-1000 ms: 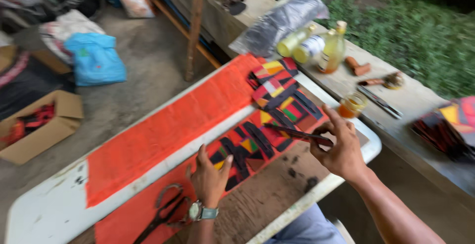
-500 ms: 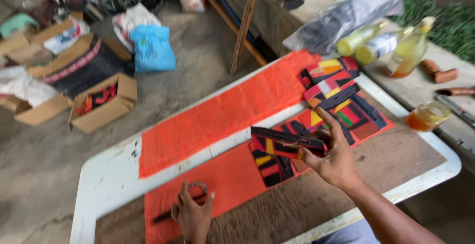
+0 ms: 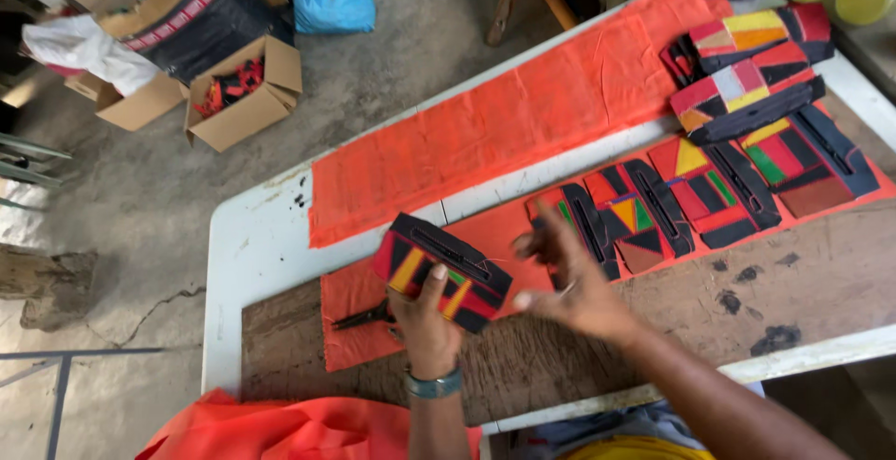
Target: The person assembles small, colorful, patterned fabric pouches by hand. They repeatedly pick up a pouch, apply a substance from a jar using a small tool, and place the pouch onto a larger orange fabric sheet. The person works methodically, handling each pouch individually.
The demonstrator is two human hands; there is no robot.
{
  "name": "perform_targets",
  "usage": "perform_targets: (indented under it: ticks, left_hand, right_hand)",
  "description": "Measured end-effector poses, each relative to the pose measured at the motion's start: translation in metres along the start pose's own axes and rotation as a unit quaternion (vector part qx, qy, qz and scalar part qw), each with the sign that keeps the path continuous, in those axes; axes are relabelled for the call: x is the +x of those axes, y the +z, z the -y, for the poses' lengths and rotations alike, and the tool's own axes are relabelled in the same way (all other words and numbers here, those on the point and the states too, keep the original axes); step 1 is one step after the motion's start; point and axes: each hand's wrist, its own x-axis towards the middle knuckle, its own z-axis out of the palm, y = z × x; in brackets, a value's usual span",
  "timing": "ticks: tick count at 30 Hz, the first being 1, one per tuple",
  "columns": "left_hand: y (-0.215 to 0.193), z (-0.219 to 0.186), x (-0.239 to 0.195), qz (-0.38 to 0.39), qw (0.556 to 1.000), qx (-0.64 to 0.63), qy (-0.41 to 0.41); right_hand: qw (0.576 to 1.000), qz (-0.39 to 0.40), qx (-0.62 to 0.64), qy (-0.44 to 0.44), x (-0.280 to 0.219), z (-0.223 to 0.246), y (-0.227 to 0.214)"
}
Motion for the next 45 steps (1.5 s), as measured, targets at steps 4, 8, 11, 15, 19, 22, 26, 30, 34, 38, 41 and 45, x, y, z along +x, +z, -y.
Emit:
perform_targets:
  ticks: [4,8,11,15,19,22,26,30,34,38,41,45]
  left_hand:
    - [-0.032,-0.001,0.025,0.102,0.985,0.142,0.008]
    - [-0.051,0.029,0.039,0.192,0.944,0.269,0.009]
    - [-0.041,0.052,0.046,0.197,0.949,0.237,-0.068]
    - [-0.020,0.074,0.044,0.100,0.956,0.245,-0.126]
    - [-0.012,0.084,0.044,0.072,0.953,0.276,-0.100]
    - [-0.012,0.089,0.040,0.063,0.933,0.335,-0.110]
    - [-0.010,0.087,0.043,0.062,0.923,0.367,-0.092]
    - [-0.003,0.088,0.039,0.043,0.888,0.450,-0.083]
    - [-0.003,0.094,0.035,0.036,0.874,0.479,-0.071]
    - [-0.025,0.105,0.035,0.045,0.729,0.678,0.086]
    - [-0.046,0.107,0.041,0.077,0.642,0.758,0.085]
    - [-0.051,0.102,0.040,0.104,0.610,0.772,0.148]
  right_hand:
    - [0.988,-0.123,0.039,0.086,0.014,-0.032,-0.066]
    - [0.985,-0.140,-0.055,0.087,0.007,-0.062,-0.091]
    - [0.987,-0.136,-0.048,0.073,0.004,-0.069,-0.096]
    - [0.986,-0.140,-0.058,0.076,-0.005,-0.070,-0.098]
    - [0.987,-0.149,-0.030,0.058,-0.002,-0.073,-0.097]
    - [0.986,-0.151,-0.038,0.062,-0.003,-0.071,-0.098]
    - [0.979,-0.150,-0.103,0.093,0.005,-0.059,-0.092]
    - [0.948,-0.126,-0.263,0.124,0.016,-0.034,-0.076]
    - [0.892,-0.054,-0.435,0.109,0.027,-0.017,-0.047]
    - [0.842,-0.013,-0.519,0.147,0.029,-0.013,-0.034]
    - [0.836,-0.020,-0.530,0.139,0.025,-0.016,-0.033]
    - [0.833,-0.014,-0.538,0.130,0.027,-0.019,-0.037]
